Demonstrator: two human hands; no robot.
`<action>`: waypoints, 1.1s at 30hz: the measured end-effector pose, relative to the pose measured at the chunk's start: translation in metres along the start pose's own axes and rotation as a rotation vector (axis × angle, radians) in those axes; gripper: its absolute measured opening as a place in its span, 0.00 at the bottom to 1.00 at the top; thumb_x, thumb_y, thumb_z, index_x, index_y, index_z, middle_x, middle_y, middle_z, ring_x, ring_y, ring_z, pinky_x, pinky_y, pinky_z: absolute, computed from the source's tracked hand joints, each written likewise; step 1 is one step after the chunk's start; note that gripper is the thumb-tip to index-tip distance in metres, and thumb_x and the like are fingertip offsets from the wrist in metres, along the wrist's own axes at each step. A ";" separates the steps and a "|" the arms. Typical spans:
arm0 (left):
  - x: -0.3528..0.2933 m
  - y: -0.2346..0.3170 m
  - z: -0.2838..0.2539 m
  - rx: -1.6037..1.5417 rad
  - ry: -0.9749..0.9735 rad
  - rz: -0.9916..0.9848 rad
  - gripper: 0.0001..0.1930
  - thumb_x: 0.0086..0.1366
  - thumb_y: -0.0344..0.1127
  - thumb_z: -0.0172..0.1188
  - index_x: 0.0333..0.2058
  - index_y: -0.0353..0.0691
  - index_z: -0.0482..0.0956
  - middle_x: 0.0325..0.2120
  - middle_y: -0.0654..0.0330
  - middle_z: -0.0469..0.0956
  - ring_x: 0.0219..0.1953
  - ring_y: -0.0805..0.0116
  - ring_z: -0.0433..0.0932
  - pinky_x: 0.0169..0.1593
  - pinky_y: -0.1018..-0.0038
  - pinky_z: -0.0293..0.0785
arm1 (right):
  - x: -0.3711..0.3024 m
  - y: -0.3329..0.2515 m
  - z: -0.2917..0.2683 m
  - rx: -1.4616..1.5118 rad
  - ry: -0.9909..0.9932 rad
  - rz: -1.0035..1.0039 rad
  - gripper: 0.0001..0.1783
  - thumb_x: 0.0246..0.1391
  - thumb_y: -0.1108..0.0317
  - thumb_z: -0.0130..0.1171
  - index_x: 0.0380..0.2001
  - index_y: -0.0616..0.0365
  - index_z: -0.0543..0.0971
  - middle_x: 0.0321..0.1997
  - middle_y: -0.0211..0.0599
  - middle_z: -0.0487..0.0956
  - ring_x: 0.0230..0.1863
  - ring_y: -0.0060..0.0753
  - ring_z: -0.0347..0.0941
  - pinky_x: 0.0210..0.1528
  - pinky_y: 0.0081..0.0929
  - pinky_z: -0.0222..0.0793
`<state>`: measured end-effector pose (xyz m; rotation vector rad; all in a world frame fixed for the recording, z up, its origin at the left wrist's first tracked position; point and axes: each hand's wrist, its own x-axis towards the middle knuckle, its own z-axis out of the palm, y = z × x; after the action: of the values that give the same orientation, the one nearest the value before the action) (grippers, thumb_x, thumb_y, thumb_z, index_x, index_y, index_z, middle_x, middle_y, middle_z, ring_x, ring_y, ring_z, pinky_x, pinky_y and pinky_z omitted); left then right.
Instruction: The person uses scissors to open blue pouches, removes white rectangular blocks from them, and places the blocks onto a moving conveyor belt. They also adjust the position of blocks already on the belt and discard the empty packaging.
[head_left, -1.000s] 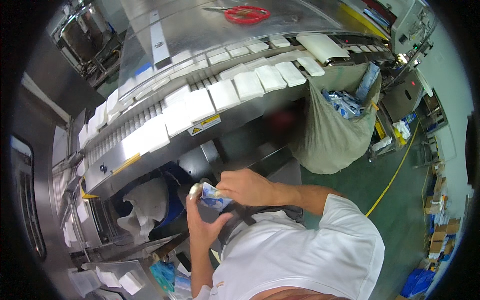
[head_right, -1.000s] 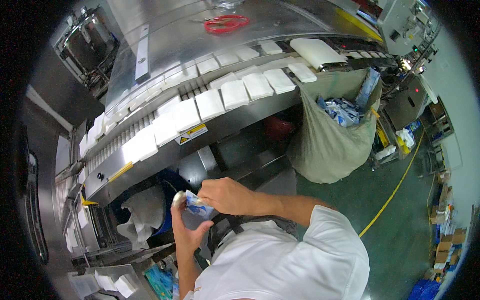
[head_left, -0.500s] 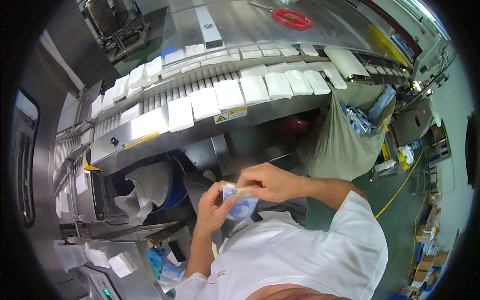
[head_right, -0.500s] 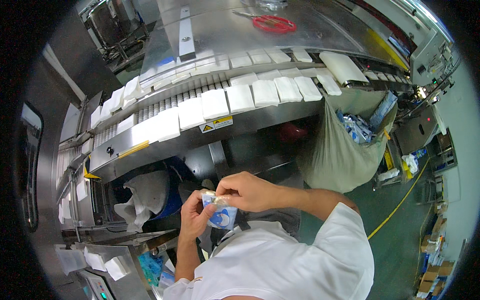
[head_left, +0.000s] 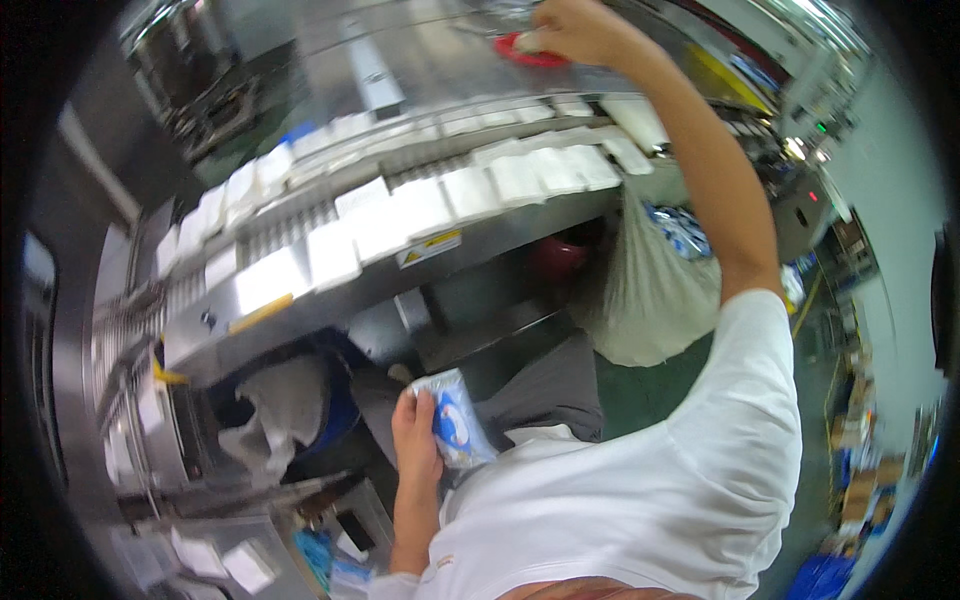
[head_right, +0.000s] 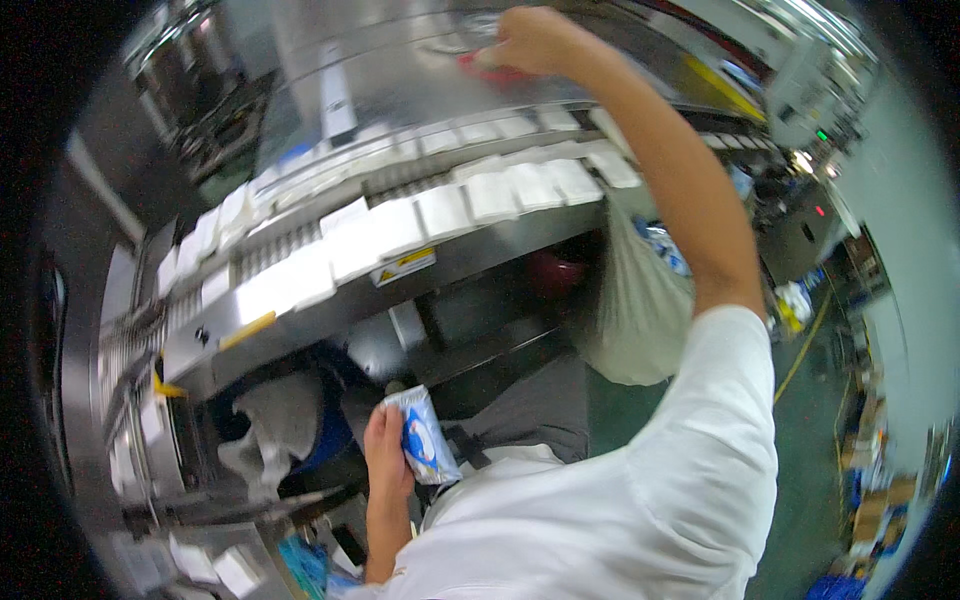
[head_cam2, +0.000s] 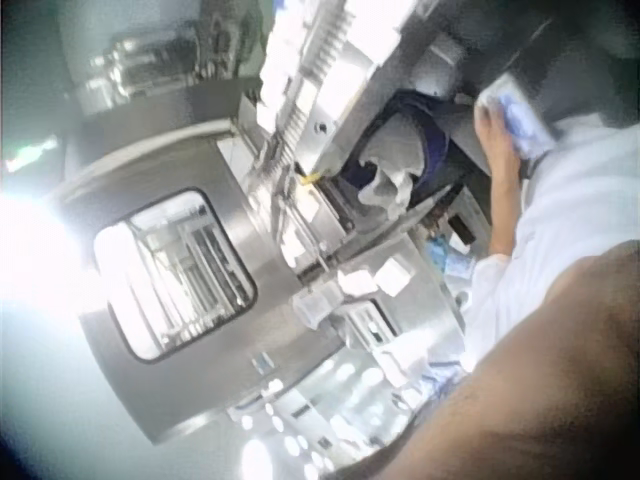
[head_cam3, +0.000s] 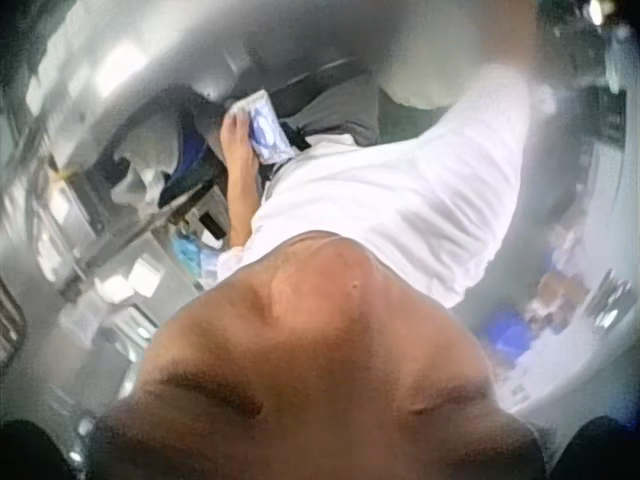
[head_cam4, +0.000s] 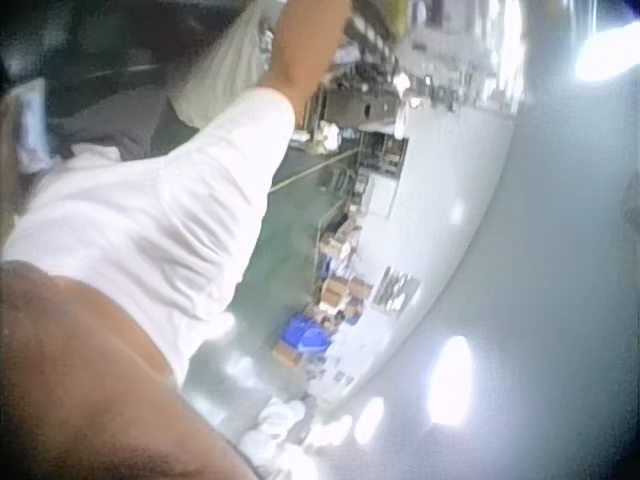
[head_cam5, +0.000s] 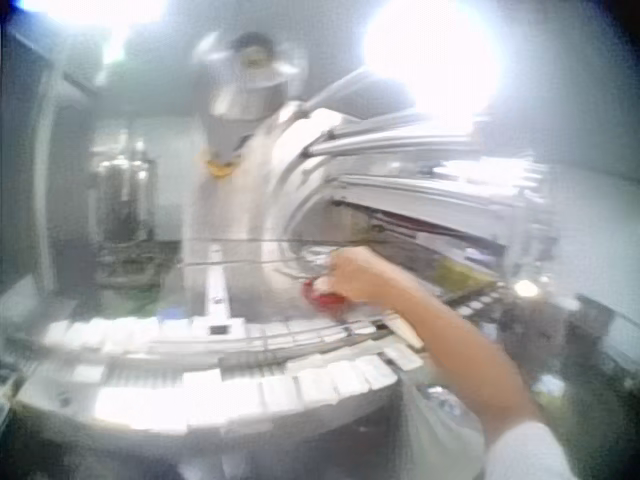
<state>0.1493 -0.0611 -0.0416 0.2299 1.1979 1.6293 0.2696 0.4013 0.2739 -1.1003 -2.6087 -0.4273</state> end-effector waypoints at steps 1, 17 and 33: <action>-0.001 -0.012 -0.013 -0.004 -0.037 -0.059 0.09 0.78 0.36 0.53 0.44 0.36 0.78 0.38 0.63 0.81 0.39 0.76 0.79 0.45 0.76 0.77 | 0.015 0.019 0.011 0.113 -0.038 -0.172 0.32 0.51 0.38 0.66 0.23 0.63 0.86 0.20 0.48 0.82 0.23 0.44 0.79 0.30 0.44 0.75; -0.026 0.001 -0.033 0.058 -0.103 0.077 0.31 0.62 0.29 0.70 0.62 0.36 0.68 0.51 0.60 0.78 0.51 0.70 0.78 0.58 0.70 0.75 | -0.184 -0.033 -0.049 0.810 0.429 -0.075 0.23 0.57 0.66 0.71 0.55 0.61 0.80 0.44 0.35 0.84 0.43 0.23 0.80 0.45 0.26 0.77; 0.038 0.067 0.052 -0.165 0.026 0.453 0.21 0.71 0.32 0.65 0.58 0.37 0.68 0.50 0.60 0.78 0.49 0.70 0.79 0.55 0.68 0.78 | -0.359 -0.178 0.120 1.629 -0.880 0.196 0.20 0.59 0.72 0.70 0.49 0.61 0.70 0.43 0.30 0.74 0.43 0.16 0.71 0.46 0.20 0.73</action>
<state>0.1255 0.0040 0.0208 0.3963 1.0725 2.1190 0.3644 0.0953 0.0045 -0.8131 -2.0567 2.1738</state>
